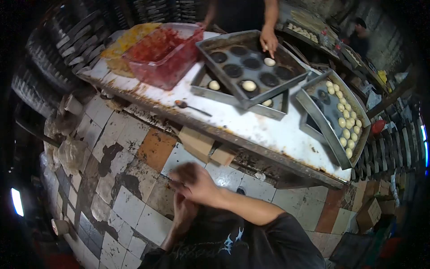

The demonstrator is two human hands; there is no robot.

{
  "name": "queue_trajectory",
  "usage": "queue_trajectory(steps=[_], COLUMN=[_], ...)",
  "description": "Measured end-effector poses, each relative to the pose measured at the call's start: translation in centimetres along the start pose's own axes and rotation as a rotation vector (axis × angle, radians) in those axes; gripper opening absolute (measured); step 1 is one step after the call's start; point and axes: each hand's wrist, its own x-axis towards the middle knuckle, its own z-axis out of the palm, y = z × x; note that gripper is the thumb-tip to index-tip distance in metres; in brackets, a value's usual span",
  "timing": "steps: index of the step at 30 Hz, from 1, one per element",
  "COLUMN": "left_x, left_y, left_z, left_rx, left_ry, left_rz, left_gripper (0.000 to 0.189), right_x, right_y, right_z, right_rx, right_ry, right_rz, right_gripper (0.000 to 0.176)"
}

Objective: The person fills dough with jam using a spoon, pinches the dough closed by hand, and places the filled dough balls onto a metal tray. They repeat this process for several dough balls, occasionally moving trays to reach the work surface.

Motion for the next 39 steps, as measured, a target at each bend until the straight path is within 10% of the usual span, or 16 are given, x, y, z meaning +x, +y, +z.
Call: queue_trajectory(steps=[3,5,10,12,18,22,24,29,32,34,39], left_x=[-0.6,-1.4,-2.2,-1.5,7.7,16.2,19.7,25.0,28.5,30.4,33.9], left_y=[4.3,4.9,3.4,2.1,2.1,3.4,5.0,12.2,14.1,15.3,13.3], left_z=[-4.1,-8.7,-15.3,-16.5,-17.4,-14.4,-11.4,-8.7,-10.4,-11.7,-18.3], left_rx=[-0.454,-0.697,-0.601,-0.502,-0.466,-0.255,0.134,-0.372,-0.548,-0.333,-0.400], left_ry=[0.081,-0.057,0.094,0.154,0.064,0.213,-0.140,-0.538,-0.591,-0.269,-0.175], left_rz=[-0.031,-0.087,-0.048,-0.146,-0.282,-0.229,-0.132,-0.234,-0.201,-0.307,-0.491], left_gripper=[0.047,0.051,0.050,0.044,0.039,0.036,0.047,0.067,0.062,0.047,0.032], right_x=[3.8,5.8,11.7,11.8,11.4,13.0,14.4,23.2,28.4,32.5,43.5], right_y=[3.2,7.2,19.4,22.8,25.6,14.4,13.5,15.2,15.7,15.6,25.6], right_z=[7.5,10.2,8.1,7.1,6.3,8.4,9.4,2.9,-0.8,-1.5,1.8], right_rx=[0.538,0.211,-0.747,-0.924,-0.510,-0.336,-0.361,-0.373,-0.532,-0.562,-0.896], right_ry=[-0.083,-0.238,0.158,-0.131,-0.202,-0.073,0.020,0.415,0.296,0.179,-0.531], right_rz=[0.532,0.667,0.326,0.466,0.544,0.341,0.145,0.202,0.107,0.195,0.207], right_gripper=[0.021,0.032,0.018,0.019,0.015,0.015,0.009,0.018,0.025,0.024,0.019])
